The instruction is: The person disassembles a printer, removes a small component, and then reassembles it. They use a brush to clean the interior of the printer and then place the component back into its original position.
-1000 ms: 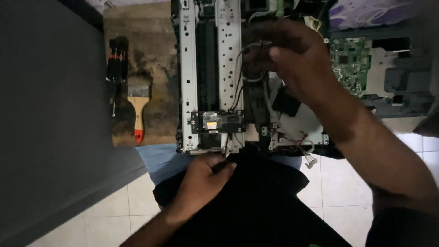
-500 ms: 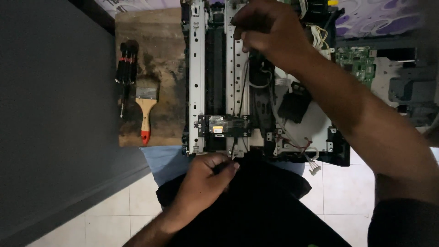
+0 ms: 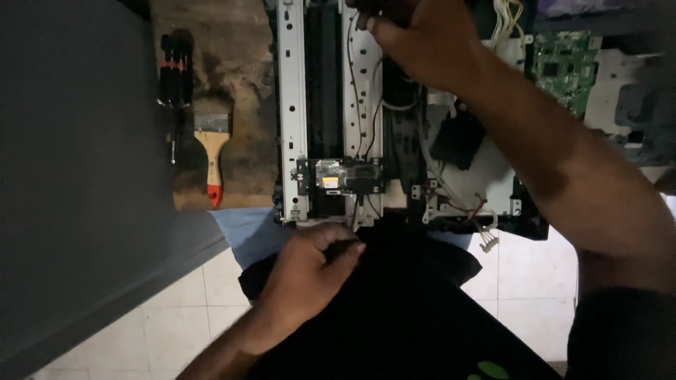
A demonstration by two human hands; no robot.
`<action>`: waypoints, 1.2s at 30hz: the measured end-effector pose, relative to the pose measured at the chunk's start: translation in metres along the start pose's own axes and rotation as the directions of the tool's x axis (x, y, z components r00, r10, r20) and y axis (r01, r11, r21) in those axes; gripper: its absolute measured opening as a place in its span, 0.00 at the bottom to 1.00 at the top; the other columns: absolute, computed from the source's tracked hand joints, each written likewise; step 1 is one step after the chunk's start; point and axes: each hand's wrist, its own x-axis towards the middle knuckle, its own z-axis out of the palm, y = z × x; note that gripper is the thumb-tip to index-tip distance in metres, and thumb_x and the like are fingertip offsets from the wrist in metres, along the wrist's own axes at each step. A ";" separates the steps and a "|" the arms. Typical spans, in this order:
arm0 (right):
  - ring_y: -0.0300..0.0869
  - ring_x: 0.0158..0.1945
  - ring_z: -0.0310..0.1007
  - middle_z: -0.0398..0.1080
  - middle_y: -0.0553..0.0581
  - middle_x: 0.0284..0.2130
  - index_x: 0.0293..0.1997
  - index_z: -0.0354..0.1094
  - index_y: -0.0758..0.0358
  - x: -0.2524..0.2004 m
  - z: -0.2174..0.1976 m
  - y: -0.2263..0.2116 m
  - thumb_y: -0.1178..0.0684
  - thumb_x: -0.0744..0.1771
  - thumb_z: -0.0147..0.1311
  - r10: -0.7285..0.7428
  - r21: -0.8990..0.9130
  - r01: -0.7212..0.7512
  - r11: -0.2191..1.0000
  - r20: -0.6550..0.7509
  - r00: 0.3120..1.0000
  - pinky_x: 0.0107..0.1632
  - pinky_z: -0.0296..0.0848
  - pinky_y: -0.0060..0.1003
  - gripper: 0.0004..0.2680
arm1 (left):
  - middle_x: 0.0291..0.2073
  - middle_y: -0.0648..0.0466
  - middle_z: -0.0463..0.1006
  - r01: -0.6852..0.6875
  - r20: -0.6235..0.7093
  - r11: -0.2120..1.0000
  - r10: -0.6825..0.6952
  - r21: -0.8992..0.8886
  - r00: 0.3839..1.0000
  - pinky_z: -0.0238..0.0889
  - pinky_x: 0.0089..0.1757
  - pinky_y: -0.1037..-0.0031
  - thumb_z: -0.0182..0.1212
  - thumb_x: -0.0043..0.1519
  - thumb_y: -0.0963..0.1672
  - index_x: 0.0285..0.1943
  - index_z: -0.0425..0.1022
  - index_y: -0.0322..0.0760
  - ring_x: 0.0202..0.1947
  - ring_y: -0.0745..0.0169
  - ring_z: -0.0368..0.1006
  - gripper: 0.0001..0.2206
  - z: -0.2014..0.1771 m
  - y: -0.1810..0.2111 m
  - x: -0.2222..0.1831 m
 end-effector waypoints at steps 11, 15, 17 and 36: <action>0.50 0.54 0.75 0.71 0.65 0.52 0.60 0.64 0.72 0.000 -0.002 -0.014 0.68 0.73 0.51 -0.396 0.228 0.399 0.888 -0.060 0.916 0.56 0.77 0.43 0.08 | 0.23 0.59 0.76 0.001 0.057 1.000 0.001 -0.022 0.998 0.64 0.31 0.75 0.68 0.62 0.44 0.29 0.77 0.39 0.26 0.72 0.70 0.09 -0.002 -0.013 -0.002; 0.48 0.54 0.71 0.70 0.61 0.48 0.61 0.66 0.66 -0.004 -0.008 -0.020 0.64 0.73 0.50 -0.309 0.151 0.302 0.941 0.025 0.951 0.53 0.71 0.43 0.08 | 0.20 0.64 0.67 0.278 0.226 0.954 -0.247 -0.113 0.942 0.52 0.29 0.78 0.67 0.63 0.44 0.29 0.76 0.43 0.24 0.76 0.59 0.09 0.004 -0.021 0.002; 0.46 0.38 0.66 0.66 0.57 0.35 0.56 0.66 0.63 -0.006 -0.006 -0.014 0.55 0.75 0.50 -0.133 0.015 0.132 0.991 0.069 0.989 0.39 0.65 0.43 0.06 | 0.23 0.63 0.72 0.266 0.245 0.937 -0.209 -0.226 0.947 0.55 0.31 0.80 0.66 0.63 0.42 0.33 0.79 0.42 0.26 0.77 0.63 0.05 0.012 -0.028 0.004; 0.51 0.42 0.73 0.73 0.64 0.41 0.57 0.68 0.70 0.015 -0.004 0.018 0.59 0.74 0.54 -0.361 -0.053 0.358 0.932 -0.062 0.930 0.42 0.69 0.43 0.06 | 0.35 0.49 0.85 0.201 0.140 0.788 -0.147 -0.582 0.979 0.77 0.42 0.74 0.65 0.61 0.38 0.42 0.78 0.34 0.40 0.60 0.84 0.04 0.015 -0.038 0.003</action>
